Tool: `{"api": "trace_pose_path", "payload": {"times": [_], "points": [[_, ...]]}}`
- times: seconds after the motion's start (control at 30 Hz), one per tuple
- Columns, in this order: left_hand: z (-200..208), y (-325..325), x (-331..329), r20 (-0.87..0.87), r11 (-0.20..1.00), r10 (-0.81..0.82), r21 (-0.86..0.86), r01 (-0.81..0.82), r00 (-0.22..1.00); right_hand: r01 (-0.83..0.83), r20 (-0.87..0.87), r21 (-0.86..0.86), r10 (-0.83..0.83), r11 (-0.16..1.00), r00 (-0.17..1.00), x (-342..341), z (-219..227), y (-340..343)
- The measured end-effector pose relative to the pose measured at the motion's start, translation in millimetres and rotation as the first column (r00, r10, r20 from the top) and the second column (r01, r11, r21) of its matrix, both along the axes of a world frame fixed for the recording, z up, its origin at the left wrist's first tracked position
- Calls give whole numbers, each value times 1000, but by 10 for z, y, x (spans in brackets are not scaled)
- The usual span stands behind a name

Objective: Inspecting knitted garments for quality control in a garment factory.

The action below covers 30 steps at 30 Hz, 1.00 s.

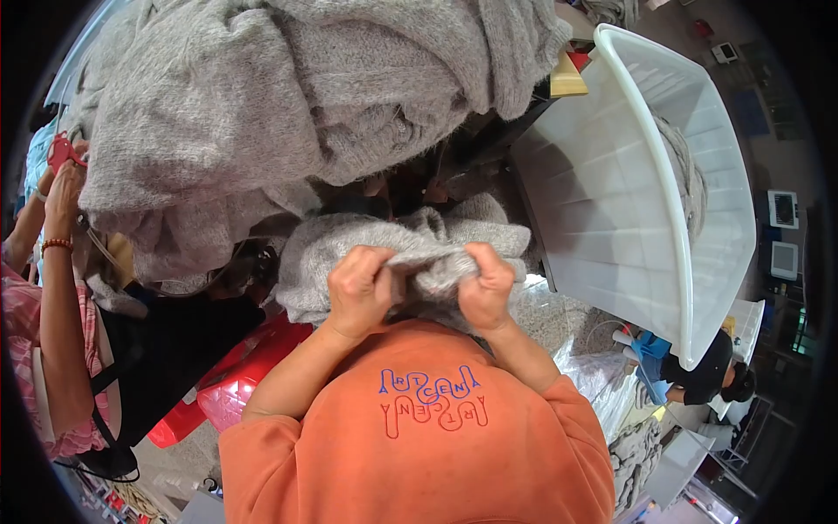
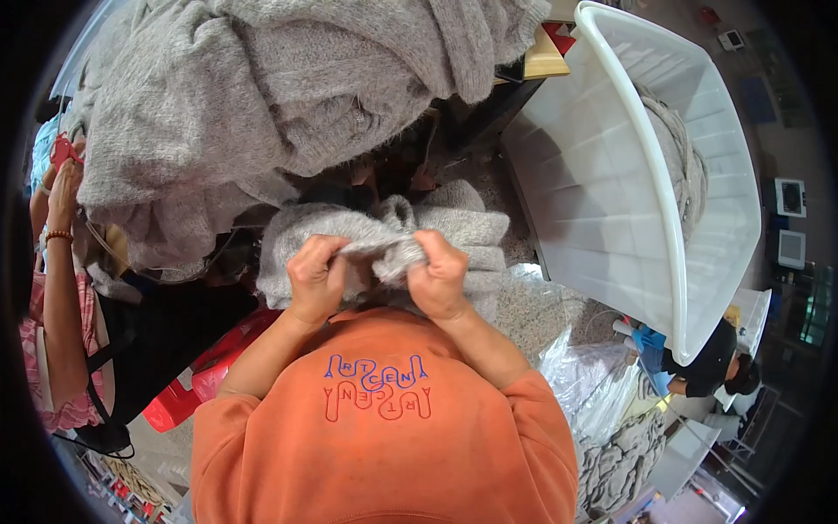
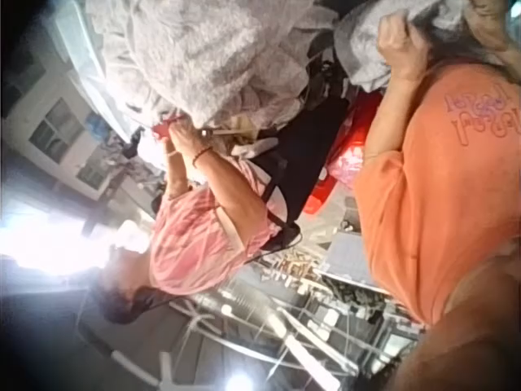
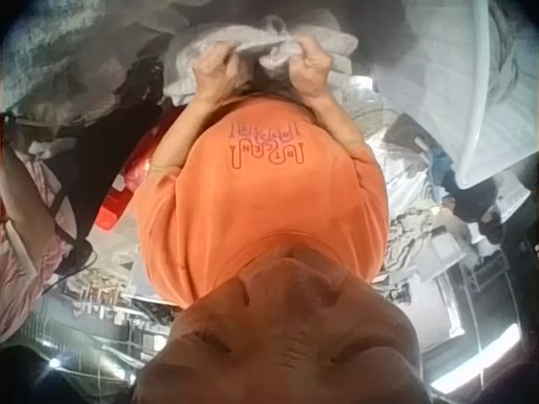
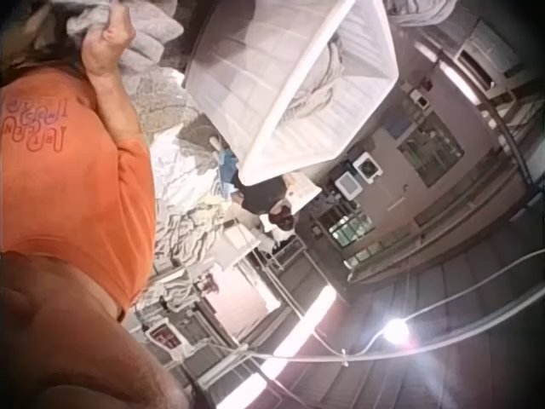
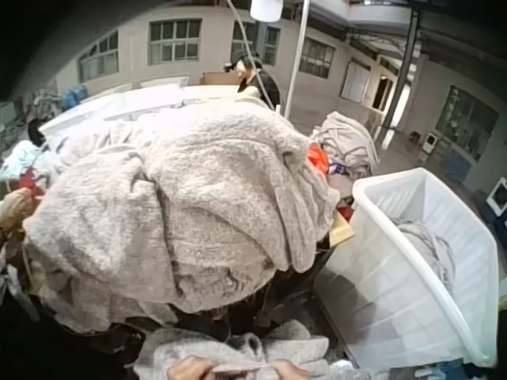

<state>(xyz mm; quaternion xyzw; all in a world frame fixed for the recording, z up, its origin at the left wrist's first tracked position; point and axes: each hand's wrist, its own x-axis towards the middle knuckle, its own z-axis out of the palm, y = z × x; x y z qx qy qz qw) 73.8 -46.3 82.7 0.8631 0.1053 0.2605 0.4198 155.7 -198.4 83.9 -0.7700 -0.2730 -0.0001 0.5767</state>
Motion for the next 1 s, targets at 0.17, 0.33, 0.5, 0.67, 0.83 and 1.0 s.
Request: {"api": "trace_pose_path", "payload": {"times": [0.17,0.33,0.5,0.67,0.83,1.0], "points": [[-129,65,-66,-100,956,54,-284,-80,994,-63,-76,-352,39,934,996,149,-150,-153],[43,23,-39,-280,642,-145,-757,-126,949,-300,43,-278,324,913,945,95,62,-41],[108,-71,-11,-252,520,-238,-849,-96,938,-400,-603,-3,317,917,732,-52,-36,77],[59,-29,-68,-240,848,-245,-523,87,939,-333,-613,104,324,937,721,-139,-50,92],[60,-129,-38,-17,840,-237,-507,196,971,-470,-403,-121,390,874,828,-141,-183,123],[29,-61,-48,-202,274,-407,-957,-92,891,-480,-436,-168,372,861,820,-58,-208,43]]}}
